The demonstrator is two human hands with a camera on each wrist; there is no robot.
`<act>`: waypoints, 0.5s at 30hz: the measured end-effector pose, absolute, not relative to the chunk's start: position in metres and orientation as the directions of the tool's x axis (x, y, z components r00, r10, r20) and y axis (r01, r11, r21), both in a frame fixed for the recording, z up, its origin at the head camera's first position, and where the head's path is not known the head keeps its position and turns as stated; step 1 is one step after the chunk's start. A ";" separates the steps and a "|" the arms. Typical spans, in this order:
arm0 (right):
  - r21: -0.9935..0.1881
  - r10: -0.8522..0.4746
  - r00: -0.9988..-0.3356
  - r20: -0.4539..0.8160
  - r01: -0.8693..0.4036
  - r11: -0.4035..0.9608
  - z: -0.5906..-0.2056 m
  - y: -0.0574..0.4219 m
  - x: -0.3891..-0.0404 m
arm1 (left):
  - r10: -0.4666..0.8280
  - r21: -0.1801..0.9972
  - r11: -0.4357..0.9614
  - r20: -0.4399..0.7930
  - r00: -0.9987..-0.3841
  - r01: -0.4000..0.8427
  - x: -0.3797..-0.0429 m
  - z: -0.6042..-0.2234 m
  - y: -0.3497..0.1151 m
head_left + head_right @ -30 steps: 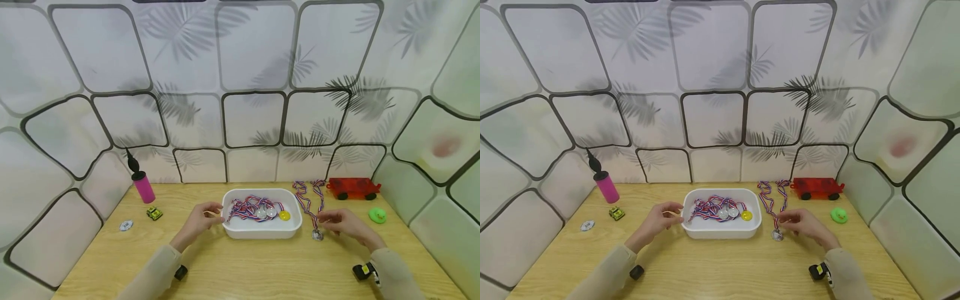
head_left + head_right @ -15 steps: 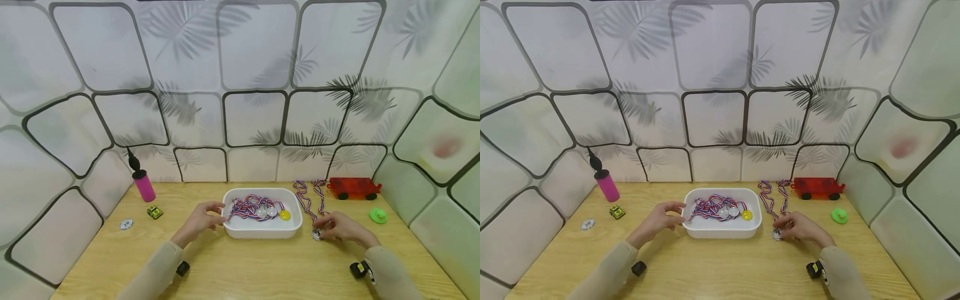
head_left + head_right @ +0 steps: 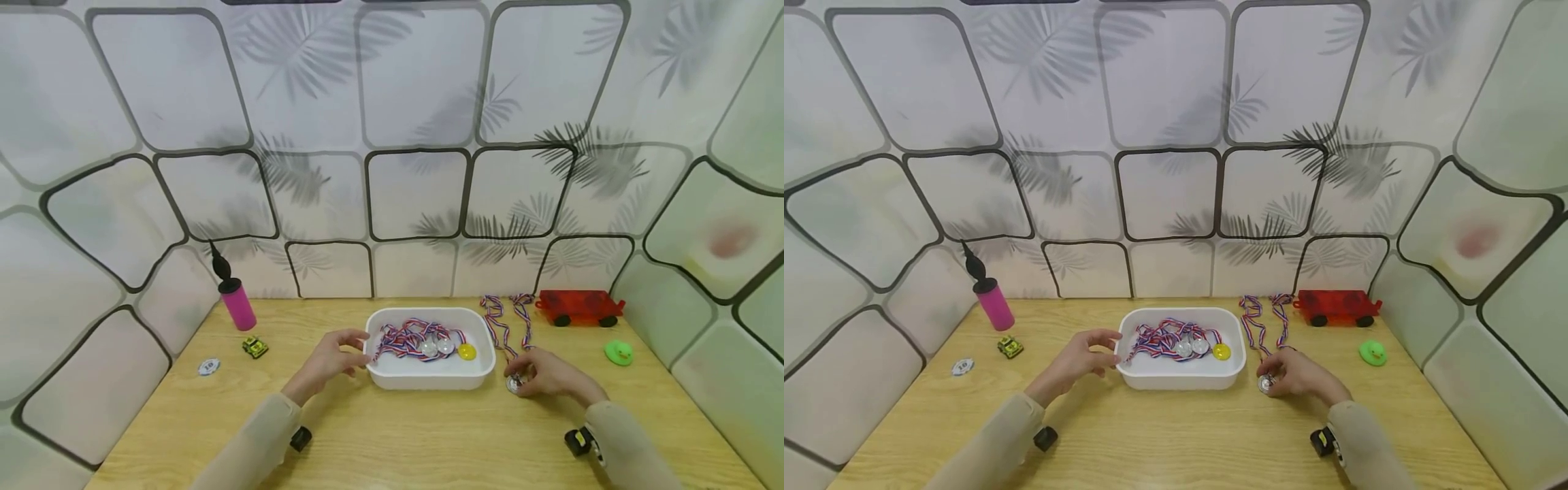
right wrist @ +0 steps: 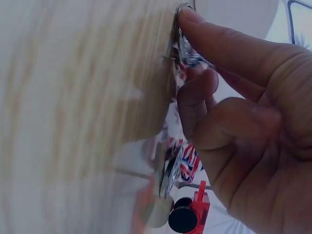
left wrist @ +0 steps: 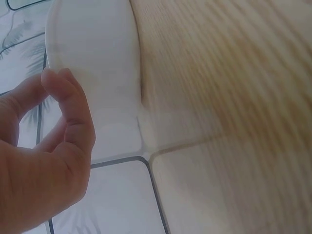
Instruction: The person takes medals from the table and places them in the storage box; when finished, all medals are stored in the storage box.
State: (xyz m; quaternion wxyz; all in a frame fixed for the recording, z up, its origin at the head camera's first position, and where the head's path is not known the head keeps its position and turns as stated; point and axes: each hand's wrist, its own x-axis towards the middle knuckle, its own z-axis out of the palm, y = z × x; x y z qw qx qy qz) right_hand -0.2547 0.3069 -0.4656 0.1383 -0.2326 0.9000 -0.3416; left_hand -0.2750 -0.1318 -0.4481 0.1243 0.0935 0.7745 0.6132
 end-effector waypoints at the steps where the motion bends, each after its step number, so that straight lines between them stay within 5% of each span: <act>1: -0.682 -0.512 -0.855 -0.087 -0.323 0.656 -0.465 0.306 -0.255 | 0.294 0.974 0.226 -0.079 -0.952 -0.010 -0.275 -0.448 -0.131; 15: -0.720 -0.416 -0.908 -0.043 -0.260 0.643 -0.460 0.293 -0.259 | 0.299 0.973 0.228 -0.087 -0.950 -0.017 -0.274 -0.446 -0.131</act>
